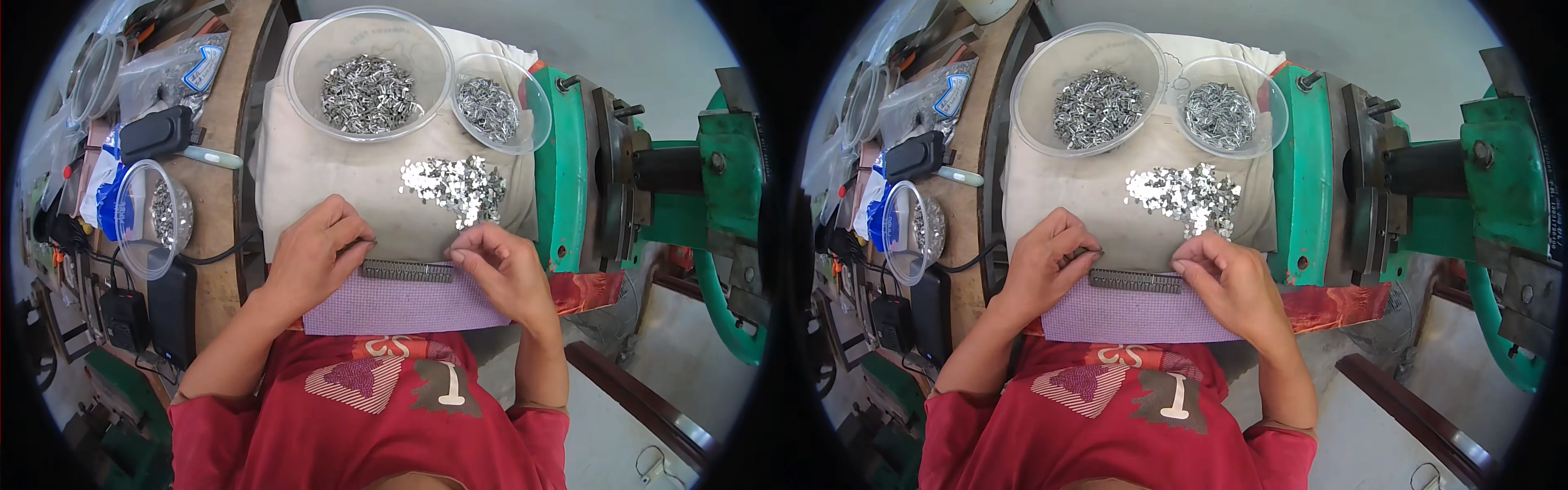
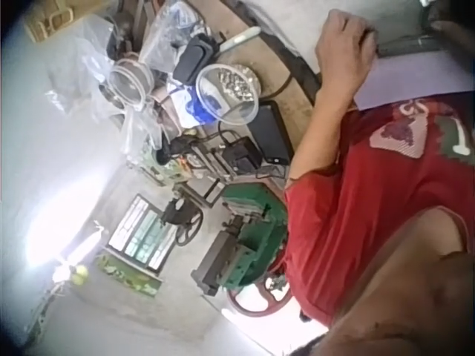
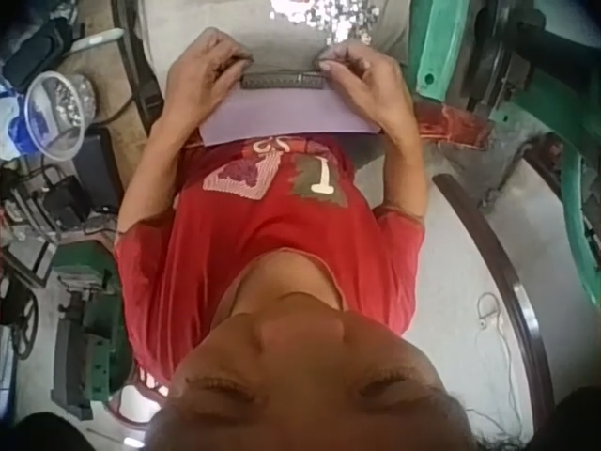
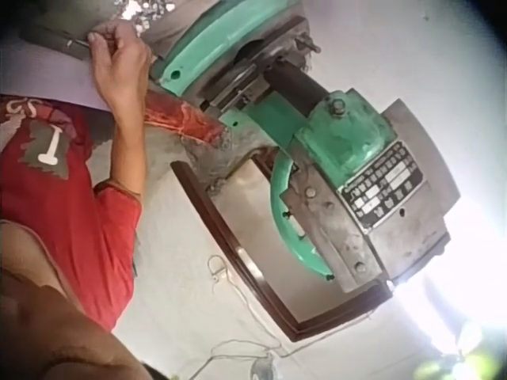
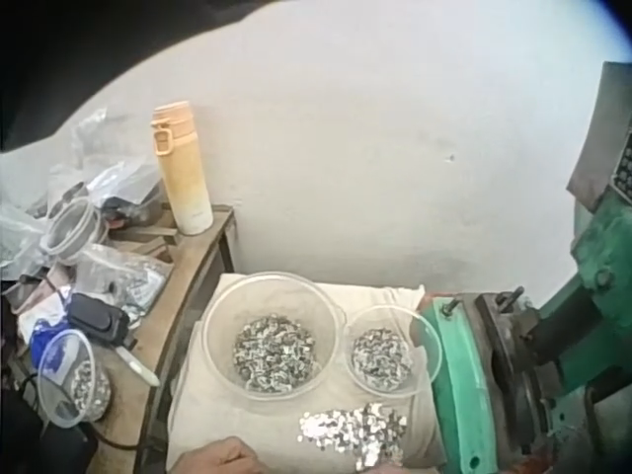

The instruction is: The person inserts small metal pieces into a slotted metal bar by hand, places the bar into a press machine, presses it, and then removes the bar to continue assembling more metal pieces into it.

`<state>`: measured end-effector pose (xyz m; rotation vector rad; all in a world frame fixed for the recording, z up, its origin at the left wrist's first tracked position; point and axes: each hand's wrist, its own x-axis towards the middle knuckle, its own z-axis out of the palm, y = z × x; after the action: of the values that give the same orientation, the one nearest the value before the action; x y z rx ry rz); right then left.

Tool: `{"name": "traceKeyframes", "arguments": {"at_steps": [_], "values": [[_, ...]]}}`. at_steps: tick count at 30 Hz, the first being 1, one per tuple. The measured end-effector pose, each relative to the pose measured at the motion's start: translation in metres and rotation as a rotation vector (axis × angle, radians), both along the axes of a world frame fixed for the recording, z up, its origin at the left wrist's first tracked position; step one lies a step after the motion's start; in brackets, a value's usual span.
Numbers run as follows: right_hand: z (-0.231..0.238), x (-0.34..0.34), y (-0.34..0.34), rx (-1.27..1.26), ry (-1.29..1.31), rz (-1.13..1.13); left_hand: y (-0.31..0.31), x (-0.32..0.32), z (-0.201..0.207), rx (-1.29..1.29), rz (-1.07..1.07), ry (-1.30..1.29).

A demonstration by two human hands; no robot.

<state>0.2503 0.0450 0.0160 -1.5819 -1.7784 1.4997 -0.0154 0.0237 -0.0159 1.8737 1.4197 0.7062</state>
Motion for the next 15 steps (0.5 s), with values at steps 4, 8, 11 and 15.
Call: {"name": "traceKeyframes", "arguments": {"at_steps": [4,8,11,15], "values": [[0.003,-0.006,-0.002,0.143,-0.056,0.131,0.0,-0.002,0.0,0.014,-0.014,-0.002],[0.0,-0.011,-0.004,0.25,-0.065,0.172,0.001,-0.002,0.0,0.035,-0.021,0.012],[0.0,-0.015,-0.006,0.257,-0.096,0.151,0.001,-0.003,0.002,0.03,-0.034,0.036],[0.001,-0.02,-0.006,0.274,-0.135,0.142,0.002,-0.004,0.004,0.015,-0.059,0.038]]}}
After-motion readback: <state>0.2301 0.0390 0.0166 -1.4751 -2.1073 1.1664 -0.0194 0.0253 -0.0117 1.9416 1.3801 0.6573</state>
